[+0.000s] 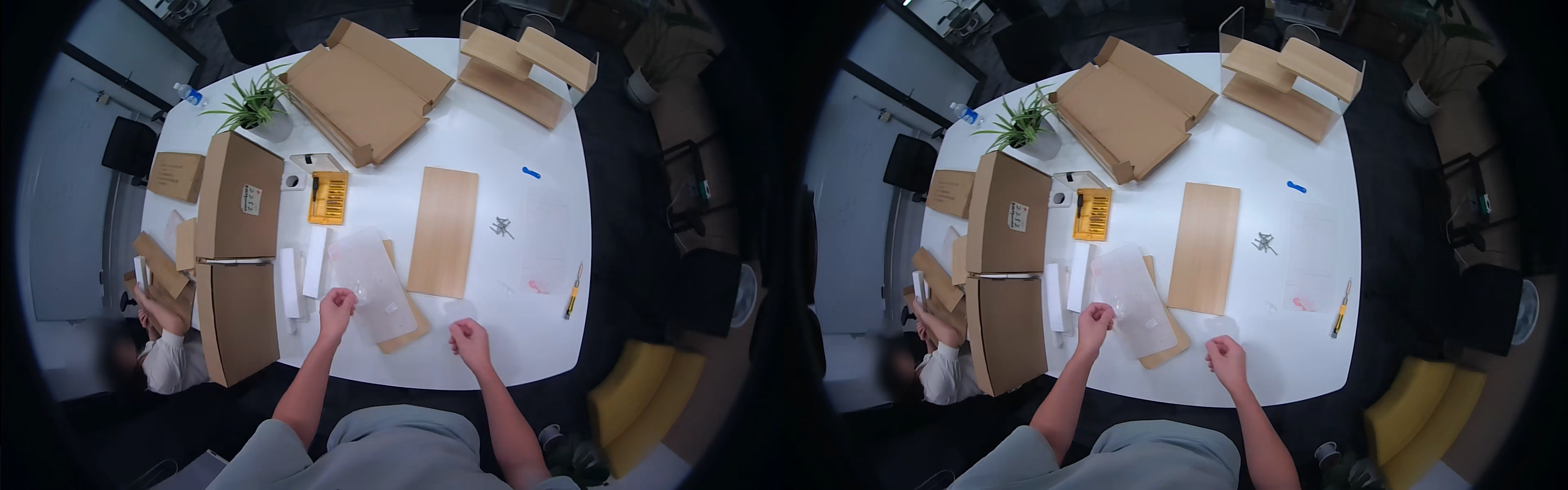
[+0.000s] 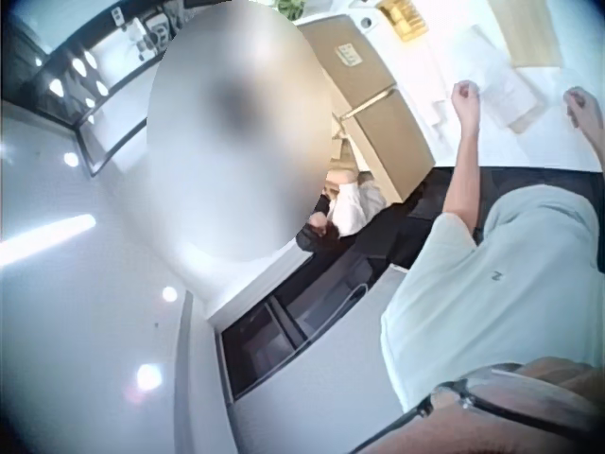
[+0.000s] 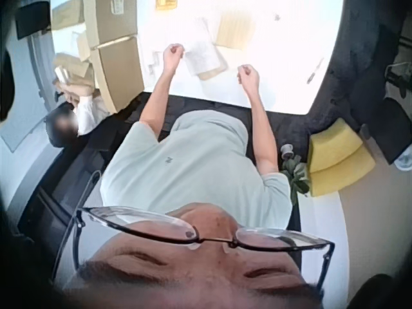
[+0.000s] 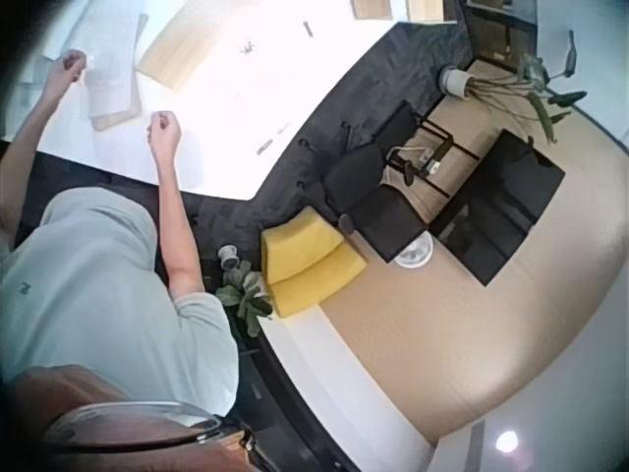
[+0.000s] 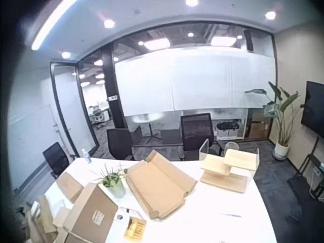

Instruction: The person unpacks flat-pack furniture components from cardboard boxes on a white table. They remove protective plastic film from wooden panels and clear acrylic sheets, then use a screwdriver to attach hardware to the wooden pieces. A second person assists by unpacking and organizing parts in the background.

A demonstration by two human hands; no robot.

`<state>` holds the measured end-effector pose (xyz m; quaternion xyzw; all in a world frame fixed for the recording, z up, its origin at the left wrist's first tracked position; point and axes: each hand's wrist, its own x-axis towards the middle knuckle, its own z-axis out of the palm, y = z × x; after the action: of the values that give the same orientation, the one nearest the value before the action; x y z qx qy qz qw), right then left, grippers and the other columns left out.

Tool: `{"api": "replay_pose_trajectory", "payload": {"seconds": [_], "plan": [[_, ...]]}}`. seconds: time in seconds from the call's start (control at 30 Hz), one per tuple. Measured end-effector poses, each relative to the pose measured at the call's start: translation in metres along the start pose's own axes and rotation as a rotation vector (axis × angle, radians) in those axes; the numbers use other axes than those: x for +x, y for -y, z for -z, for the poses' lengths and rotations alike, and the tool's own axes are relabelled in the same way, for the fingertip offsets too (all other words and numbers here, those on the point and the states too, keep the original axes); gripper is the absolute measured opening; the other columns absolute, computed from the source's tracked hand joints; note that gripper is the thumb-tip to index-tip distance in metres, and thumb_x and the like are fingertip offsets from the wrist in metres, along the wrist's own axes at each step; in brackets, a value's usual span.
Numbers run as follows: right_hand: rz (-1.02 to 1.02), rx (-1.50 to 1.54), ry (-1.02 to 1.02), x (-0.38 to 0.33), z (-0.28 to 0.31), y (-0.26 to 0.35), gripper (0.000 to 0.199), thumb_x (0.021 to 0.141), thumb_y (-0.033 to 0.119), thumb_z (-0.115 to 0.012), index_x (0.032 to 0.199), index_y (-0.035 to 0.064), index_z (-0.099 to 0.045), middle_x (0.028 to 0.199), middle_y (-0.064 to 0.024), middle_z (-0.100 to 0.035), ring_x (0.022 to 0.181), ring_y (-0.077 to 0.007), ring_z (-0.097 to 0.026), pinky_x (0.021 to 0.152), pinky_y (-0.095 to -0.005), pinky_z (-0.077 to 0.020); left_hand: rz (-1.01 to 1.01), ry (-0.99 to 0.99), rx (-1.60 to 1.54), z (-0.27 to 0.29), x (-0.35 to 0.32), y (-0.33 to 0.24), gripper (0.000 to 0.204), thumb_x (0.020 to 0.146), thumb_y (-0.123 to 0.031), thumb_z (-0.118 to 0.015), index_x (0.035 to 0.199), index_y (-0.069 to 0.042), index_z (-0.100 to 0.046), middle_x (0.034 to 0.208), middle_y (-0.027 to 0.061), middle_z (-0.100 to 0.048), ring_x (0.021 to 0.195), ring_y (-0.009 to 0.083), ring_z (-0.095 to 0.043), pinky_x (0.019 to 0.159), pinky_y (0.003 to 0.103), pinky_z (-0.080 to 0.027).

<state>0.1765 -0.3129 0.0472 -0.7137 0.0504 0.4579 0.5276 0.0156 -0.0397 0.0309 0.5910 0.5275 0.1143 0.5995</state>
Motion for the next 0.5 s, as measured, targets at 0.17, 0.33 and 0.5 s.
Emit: {"api": "replay_pose_trajectory", "payload": {"seconds": [0.17, 0.33, 0.5], "plan": [[-0.021, -0.023, -0.14, -0.019, 0.084, -0.044, 0.014, 0.093, 0.014, -0.061, 0.087, 0.0019, -0.06, 0.065, -0.0052, -0.061, 0.051, -0.0104, -0.056, 0.045, -0.0245, -0.0467, -0.176, -0.251, 0.147, 0.047, 0.132, -0.046, 0.006, 0.086, -0.006, -0.063, 0.088, -0.001, -0.062, 0.075, 0.0029, -0.066, 0.063, 0.009, -0.059, 0.058, 0.024, -0.048], [0.114, -0.474, -0.361, -0.032, 0.135, -0.073, 0.018, 0.089, 0.016, -0.066, 0.089, -0.0017, -0.063, 0.065, -0.0083, -0.064, 0.057, -0.0188, -0.061, 0.054, -0.0347, -0.0498, -0.435, -0.344, 0.59, 0.061, 0.218, -0.062, 0.008, 0.084, -0.009, -0.063, 0.085, -0.001, -0.065, 0.073, 0.007, -0.067, 0.065, 0.0149, -0.063, 0.064, 0.031, -0.052], [0.23, -0.93, -0.376, -0.022, 0.099, -0.046, 0.06, 0.079, 0.031, -0.078, 0.125, 0.0034, -0.05, 0.112, -0.0177, -0.053, 0.092, -0.0369, -0.062, 0.073, -0.0435, -0.0532, -0.287, -0.136, 0.336, 0.018, 0.199, -0.08, 0.006, 0.088, -0.007, -0.062, 0.09, -0.002, -0.062, 0.076, 0.0039, -0.065, 0.065, 0.0113, -0.059, 0.06, 0.026, -0.05]]}}
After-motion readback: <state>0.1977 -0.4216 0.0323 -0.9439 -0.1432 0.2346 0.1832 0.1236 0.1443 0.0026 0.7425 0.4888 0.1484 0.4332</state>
